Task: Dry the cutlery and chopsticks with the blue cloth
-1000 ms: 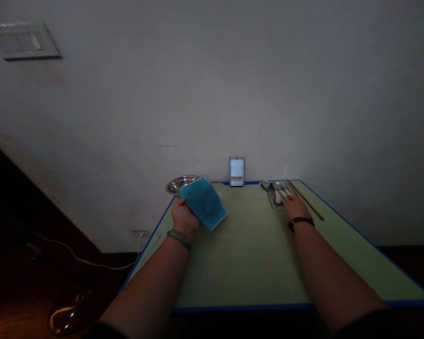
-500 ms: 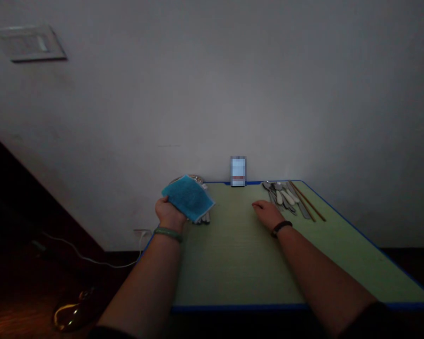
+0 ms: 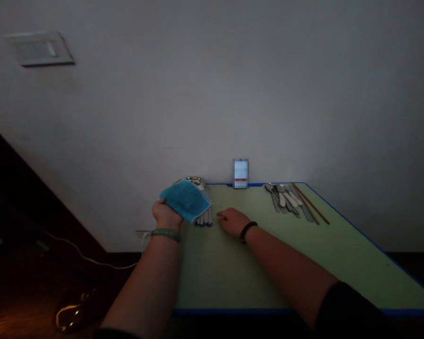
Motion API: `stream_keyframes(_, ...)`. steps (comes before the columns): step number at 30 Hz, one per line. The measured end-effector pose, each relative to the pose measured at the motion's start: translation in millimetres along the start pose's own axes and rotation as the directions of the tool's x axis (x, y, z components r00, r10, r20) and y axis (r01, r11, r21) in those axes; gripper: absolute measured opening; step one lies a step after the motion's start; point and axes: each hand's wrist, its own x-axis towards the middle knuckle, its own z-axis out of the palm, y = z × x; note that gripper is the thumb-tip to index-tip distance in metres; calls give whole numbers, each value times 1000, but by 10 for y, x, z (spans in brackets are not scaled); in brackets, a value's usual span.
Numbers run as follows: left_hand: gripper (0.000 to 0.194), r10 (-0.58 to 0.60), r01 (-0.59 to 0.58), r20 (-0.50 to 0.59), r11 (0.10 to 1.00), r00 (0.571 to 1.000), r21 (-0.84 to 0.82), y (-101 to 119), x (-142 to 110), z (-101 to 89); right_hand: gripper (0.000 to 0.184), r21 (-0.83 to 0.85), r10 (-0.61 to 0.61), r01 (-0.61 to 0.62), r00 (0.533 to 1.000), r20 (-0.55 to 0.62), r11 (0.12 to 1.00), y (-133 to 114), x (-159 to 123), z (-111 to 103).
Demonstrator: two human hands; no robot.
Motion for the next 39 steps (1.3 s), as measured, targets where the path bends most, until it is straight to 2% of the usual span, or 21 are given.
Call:
stream_keyframes(3,41,24,-25,-21,1000,999,-11,9,13,-13,46,-10,-11,11,1000,-8,1000,-144,74,80)
stream_keyframes(7,41,28,-29,-26,999,999,-17,9,29,-39,46,-123,-82,81,997,3,989,-278,79,145)
stream_keyframes(11,42,18,-19,-13,999,1000,-28,20,12,-32,44,-208,-102,104,995,18,973,-311,45,148)
stream_keyframes(15,41,23,-24,-19,999,1000,-25,31,-16,-10,43,-204,-92,88,996,-8,975,-285,40,152)
stream_keyframes(28,42,-11,11,-1,999,1000,-31,-11,-25,-13,34,-169,141,-154,986,-84,974,-194,5,52)
stream_keyframes(34,41,-77,77,10,997,997,23,-81,-50,-22,33,-136,215,-230,970,-116,964,-158,5,28)
stream_keyframes(39,40,-151,150,4,985,988,82,-159,-101,-16,34,-97,251,-259,964,-87,961,-150,0,-5)
